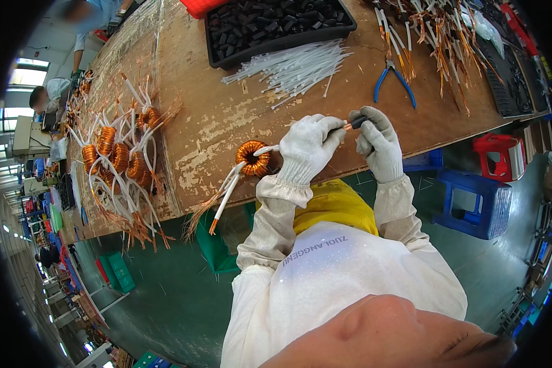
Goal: Assemble electronic components by attaching protective sleeves to wires on copper coils and trimming excess wire.
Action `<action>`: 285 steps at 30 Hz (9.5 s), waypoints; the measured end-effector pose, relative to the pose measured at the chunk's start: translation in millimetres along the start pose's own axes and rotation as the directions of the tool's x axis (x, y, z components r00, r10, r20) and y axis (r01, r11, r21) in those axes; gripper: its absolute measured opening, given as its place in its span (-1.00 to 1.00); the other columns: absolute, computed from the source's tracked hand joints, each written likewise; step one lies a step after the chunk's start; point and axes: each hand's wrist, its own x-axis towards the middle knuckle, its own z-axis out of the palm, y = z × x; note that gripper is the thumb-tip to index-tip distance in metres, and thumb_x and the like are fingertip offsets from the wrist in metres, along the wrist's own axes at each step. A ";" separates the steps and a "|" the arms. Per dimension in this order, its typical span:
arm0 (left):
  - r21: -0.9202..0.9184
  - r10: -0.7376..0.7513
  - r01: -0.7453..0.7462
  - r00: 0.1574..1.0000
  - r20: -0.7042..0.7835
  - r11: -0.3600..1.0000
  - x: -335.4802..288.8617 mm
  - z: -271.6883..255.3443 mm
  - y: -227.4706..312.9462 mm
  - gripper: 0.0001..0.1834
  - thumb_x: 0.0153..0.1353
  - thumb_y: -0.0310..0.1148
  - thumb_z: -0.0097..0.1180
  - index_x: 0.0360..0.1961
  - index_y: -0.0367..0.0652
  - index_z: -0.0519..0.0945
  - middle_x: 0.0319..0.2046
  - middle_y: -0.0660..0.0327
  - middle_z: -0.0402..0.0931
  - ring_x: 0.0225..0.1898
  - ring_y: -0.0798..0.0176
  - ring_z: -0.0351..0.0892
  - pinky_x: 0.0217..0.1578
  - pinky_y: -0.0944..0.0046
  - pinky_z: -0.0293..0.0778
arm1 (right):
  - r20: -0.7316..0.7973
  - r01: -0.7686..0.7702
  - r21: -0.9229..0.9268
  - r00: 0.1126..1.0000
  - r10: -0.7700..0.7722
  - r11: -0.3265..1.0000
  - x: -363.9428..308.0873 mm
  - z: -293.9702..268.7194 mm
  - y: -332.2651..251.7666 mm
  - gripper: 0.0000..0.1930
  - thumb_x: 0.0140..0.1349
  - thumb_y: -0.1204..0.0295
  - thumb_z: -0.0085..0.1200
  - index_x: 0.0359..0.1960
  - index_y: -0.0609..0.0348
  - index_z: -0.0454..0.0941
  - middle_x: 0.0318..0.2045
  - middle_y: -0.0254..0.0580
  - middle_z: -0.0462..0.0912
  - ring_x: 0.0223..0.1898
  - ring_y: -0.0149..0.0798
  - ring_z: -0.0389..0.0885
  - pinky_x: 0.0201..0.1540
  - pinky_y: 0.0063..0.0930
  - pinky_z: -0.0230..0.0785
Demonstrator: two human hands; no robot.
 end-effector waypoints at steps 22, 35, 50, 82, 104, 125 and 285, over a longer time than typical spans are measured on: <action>0.113 0.130 -0.123 0.990 -0.054 0.986 6.1 10.6 -2.8 -0.88 0.18 -0.26 0.34 -0.30 -0.01 0.75 -0.36 0.26 0.69 -0.26 0.11 0.68 -0.24 0.14 0.59 | -0.067 0.022 -0.098 0.997 -0.028 0.995 2.0 0.9 4.5 -0.71 0.45 0.46 0.11 0.15 0.22 0.53 -0.11 -0.19 0.73 -0.52 -0.61 0.42 -0.47 -0.69 0.33; 0.202 0.157 -0.158 0.987 0.021 0.967 7.9 -1.3 -5.5 -0.82 0.20 -0.23 0.35 -0.21 0.00 0.71 -0.36 0.24 0.66 -0.26 0.06 0.66 -0.26 0.11 0.60 | -0.012 -0.023 -0.031 1.000 0.023 0.999 4.4 4.2 4.9 -0.70 0.42 0.41 0.19 0.12 0.22 0.51 -0.19 -0.29 0.68 -0.49 -0.61 0.43 -0.44 -0.69 0.32; 0.051 0.010 -0.012 0.999 0.054 0.999 -8.0 -12.3 -22.2 -0.78 0.22 -0.31 0.32 -0.11 -0.02 0.73 -0.33 0.21 0.67 -0.24 0.07 0.66 -0.22 0.13 0.58 | -0.079 0.015 -0.171 0.996 -0.029 0.985 4.5 15.0 10.0 -0.70 0.55 0.31 -0.01 0.19 0.18 0.47 -0.30 -0.31 0.61 -0.49 -0.59 0.37 -0.43 -0.63 0.28; -0.288 -0.238 0.324 0.926 0.294 0.901 14.9 -11.6 -4.6 -0.68 0.34 -0.22 0.23 -0.01 -0.19 0.73 -0.31 0.21 0.65 -0.31 0.35 0.58 -0.24 0.31 0.51 | -0.033 0.129 -0.312 0.989 -0.147 0.941 11.0 4.3 5.4 -0.75 0.52 0.43 0.00 0.11 0.20 0.60 -0.22 -0.36 0.66 -0.44 -0.62 0.39 -0.36 -0.68 0.31; -0.157 -0.110 0.167 0.940 0.323 0.973 26.9 -5.3 -10.0 -0.73 0.33 -0.23 0.18 -0.06 -0.13 0.70 -0.36 0.18 0.67 -0.35 0.20 0.62 -0.27 0.25 0.51 | -0.031 0.140 -0.392 0.986 -0.165 0.909 7.4 4.6 -0.7 -0.71 0.44 0.42 0.13 0.15 0.18 0.56 -0.17 -0.38 0.67 -0.39 -0.62 0.45 -0.32 -0.70 0.37; -0.150 -0.113 0.215 0.858 0.501 0.965 36.8 -12.1 -10.3 -0.69 0.33 -0.21 0.17 -0.07 -0.21 0.69 -0.25 0.01 0.70 -0.18 -0.09 0.67 -0.15 0.05 0.56 | 0.703 0.580 -0.661 0.700 -0.124 -0.477 22.9 8.4 -36.8 -0.71 0.23 0.38 0.25 0.00 -0.08 0.62 -0.47 -0.26 0.51 -0.47 -0.19 0.63 -0.42 -0.30 0.48; 0.008 -0.054 0.053 0.992 0.112 0.999 -26.8 -44.6 -51.3 -0.76 0.28 -0.19 0.26 -0.15 -0.08 0.78 -0.30 0.14 0.71 -0.23 0.04 0.67 -0.23 0.13 0.56 | -0.044 -0.067 -0.066 0.997 0.064 0.996 1.2 40.8 24.5 -0.73 0.47 0.40 0.08 0.12 0.24 0.56 -0.45 -0.43 0.53 -0.54 -0.58 0.33 -0.44 -0.62 0.23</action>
